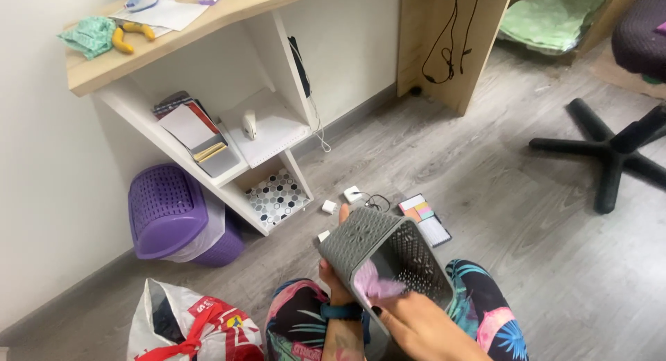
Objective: Cleaning a storage box and electronic power adapters with a cloth and cleaning spray.
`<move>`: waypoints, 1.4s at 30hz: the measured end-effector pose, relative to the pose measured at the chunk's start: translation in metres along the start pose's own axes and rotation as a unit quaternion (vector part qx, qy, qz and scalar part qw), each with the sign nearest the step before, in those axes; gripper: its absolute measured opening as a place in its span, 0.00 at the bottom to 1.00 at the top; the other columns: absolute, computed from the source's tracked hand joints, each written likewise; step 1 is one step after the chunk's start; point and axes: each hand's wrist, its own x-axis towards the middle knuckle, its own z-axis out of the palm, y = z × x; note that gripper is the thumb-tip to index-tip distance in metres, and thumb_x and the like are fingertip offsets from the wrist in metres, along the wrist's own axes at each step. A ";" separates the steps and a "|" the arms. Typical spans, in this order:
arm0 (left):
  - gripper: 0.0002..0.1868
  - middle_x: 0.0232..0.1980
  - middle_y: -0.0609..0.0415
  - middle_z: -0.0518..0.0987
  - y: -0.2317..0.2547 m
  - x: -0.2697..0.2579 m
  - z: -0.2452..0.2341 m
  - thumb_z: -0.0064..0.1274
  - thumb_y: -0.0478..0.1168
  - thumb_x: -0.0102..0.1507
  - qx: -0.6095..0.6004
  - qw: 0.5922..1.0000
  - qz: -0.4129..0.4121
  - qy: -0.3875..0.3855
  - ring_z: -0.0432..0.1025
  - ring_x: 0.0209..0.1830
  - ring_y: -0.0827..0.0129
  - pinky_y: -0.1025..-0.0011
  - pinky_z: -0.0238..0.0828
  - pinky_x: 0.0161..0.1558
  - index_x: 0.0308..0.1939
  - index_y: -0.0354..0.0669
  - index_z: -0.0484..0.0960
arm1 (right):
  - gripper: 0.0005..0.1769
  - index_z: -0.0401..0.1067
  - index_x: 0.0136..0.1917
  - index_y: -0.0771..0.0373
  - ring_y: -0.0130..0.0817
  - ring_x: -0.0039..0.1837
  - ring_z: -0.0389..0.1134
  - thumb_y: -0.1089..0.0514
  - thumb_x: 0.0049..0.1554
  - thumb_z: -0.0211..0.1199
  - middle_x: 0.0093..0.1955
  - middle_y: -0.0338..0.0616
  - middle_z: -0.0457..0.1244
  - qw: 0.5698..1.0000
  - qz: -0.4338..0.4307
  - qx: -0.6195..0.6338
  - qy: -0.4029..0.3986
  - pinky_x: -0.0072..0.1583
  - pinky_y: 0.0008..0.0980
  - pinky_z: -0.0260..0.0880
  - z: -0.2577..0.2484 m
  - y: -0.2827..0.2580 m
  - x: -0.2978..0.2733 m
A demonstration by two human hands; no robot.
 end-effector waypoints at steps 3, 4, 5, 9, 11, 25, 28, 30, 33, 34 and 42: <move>0.71 0.71 0.42 0.70 0.003 0.003 0.024 0.59 0.70 0.50 -0.006 1.000 -0.005 0.000 0.71 0.69 0.56 0.57 0.68 0.72 0.83 0.42 0.35 | 0.28 0.65 0.71 0.71 0.58 0.70 0.65 0.57 0.60 0.48 0.67 0.64 0.65 0.967 -0.179 0.132 0.125 0.69 0.42 0.63 -0.008 -0.022 -0.001; 0.71 0.71 0.42 0.70 -0.005 0.006 0.010 0.59 0.70 0.50 -0.007 1.000 -0.008 -0.003 0.71 0.69 0.56 0.57 0.68 0.72 0.83 0.42 0.35 | 0.28 0.65 0.71 0.71 0.58 0.70 0.65 0.57 0.60 0.48 0.67 0.64 0.65 0.966 -0.178 0.132 0.130 0.69 0.42 0.63 -0.002 -0.015 0.007; 0.66 0.72 0.35 0.69 -0.014 0.009 -0.005 0.54 0.70 0.57 -0.058 0.995 0.000 -0.083 0.73 0.60 0.52 0.52 0.72 0.60 0.86 0.45 0.34 | 0.29 0.64 0.73 0.71 0.60 0.73 0.62 0.58 0.61 0.49 0.72 0.65 0.61 0.961 -0.207 0.093 0.161 0.70 0.45 0.57 0.003 -0.008 0.015; 0.63 0.59 0.28 0.72 -0.006 0.006 0.037 0.45 0.76 0.65 0.020 0.988 0.042 -0.151 0.70 0.59 0.44 0.48 0.68 0.62 0.87 0.43 0.34 | 0.26 0.64 0.70 0.67 0.58 0.69 0.63 0.52 0.63 0.55 0.71 0.60 0.57 0.941 -0.128 -0.144 0.278 0.68 0.50 0.60 0.017 0.023 0.056; 0.64 0.68 0.33 0.68 -0.006 0.004 0.030 0.47 0.76 0.62 0.057 0.994 0.027 -0.093 0.67 0.67 0.49 0.52 0.64 0.68 0.86 0.41 0.36 | 0.25 0.65 0.68 0.66 0.54 0.65 0.65 0.53 0.60 0.55 0.67 0.58 0.61 0.948 -0.060 -0.120 0.290 0.63 0.47 0.65 0.011 -0.001 0.054; 0.66 0.73 0.39 0.65 0.005 0.014 0.022 0.55 0.73 0.51 -0.009 1.000 -0.002 -0.008 0.68 0.69 0.50 0.52 0.73 0.67 0.82 0.51 0.37 | 0.12 0.77 0.44 0.67 0.51 0.45 0.73 0.58 0.55 0.56 0.39 0.59 0.69 0.981 0.003 0.130 0.142 0.48 0.41 0.71 0.023 0.007 0.041; 0.56 0.76 0.33 0.66 -0.017 0.008 -0.030 0.51 0.55 0.60 -0.237 0.942 -0.048 -0.231 0.72 0.66 0.53 0.61 0.81 0.53 0.85 0.47 0.38 | 0.15 0.78 0.49 0.72 0.37 0.44 0.63 0.61 0.62 0.54 0.38 0.58 0.67 0.849 -0.035 0.505 0.150 0.46 0.35 0.64 0.056 0.045 0.067; 0.46 0.65 0.37 0.72 -0.022 -0.004 -0.048 0.45 0.57 0.75 -0.181 0.966 -0.027 -0.180 0.74 0.56 0.57 0.64 0.75 0.58 0.87 0.45 0.38 | 0.15 0.75 0.57 0.68 0.31 0.54 0.68 0.62 0.59 0.55 0.50 0.45 0.70 0.871 -0.034 0.438 0.221 0.56 0.29 0.67 0.080 0.066 0.079; 0.62 0.66 0.43 0.73 0.019 0.017 0.039 0.51 0.70 0.53 0.045 0.999 0.010 0.001 0.74 0.63 0.57 0.54 0.76 0.62 0.79 0.49 0.37 | 0.20 0.75 0.62 0.65 0.31 0.48 0.73 0.60 0.59 0.54 0.46 0.44 0.72 0.962 0.000 0.252 0.107 0.52 0.28 0.72 0.031 0.037 0.044; 0.62 0.66 0.43 0.73 0.015 0.019 0.021 0.51 0.70 0.53 0.043 0.999 0.012 0.004 0.74 0.63 0.57 0.54 0.76 0.62 0.79 0.49 0.37 | 0.20 0.75 0.62 0.65 0.31 0.48 0.73 0.60 0.59 0.54 0.46 0.44 0.72 0.962 0.001 0.251 0.104 0.52 0.28 0.72 0.020 0.049 0.031; 0.42 0.60 0.39 0.78 0.022 0.034 0.019 0.33 0.70 0.64 -0.084 0.972 -0.145 0.163 0.77 0.55 0.54 0.58 0.80 0.54 0.62 0.37 0.76 | 0.20 0.79 0.62 0.58 0.38 0.56 0.77 0.59 0.57 0.59 0.53 0.44 0.73 0.939 0.155 -0.025 0.305 0.58 0.29 0.75 -0.086 -0.022 -0.034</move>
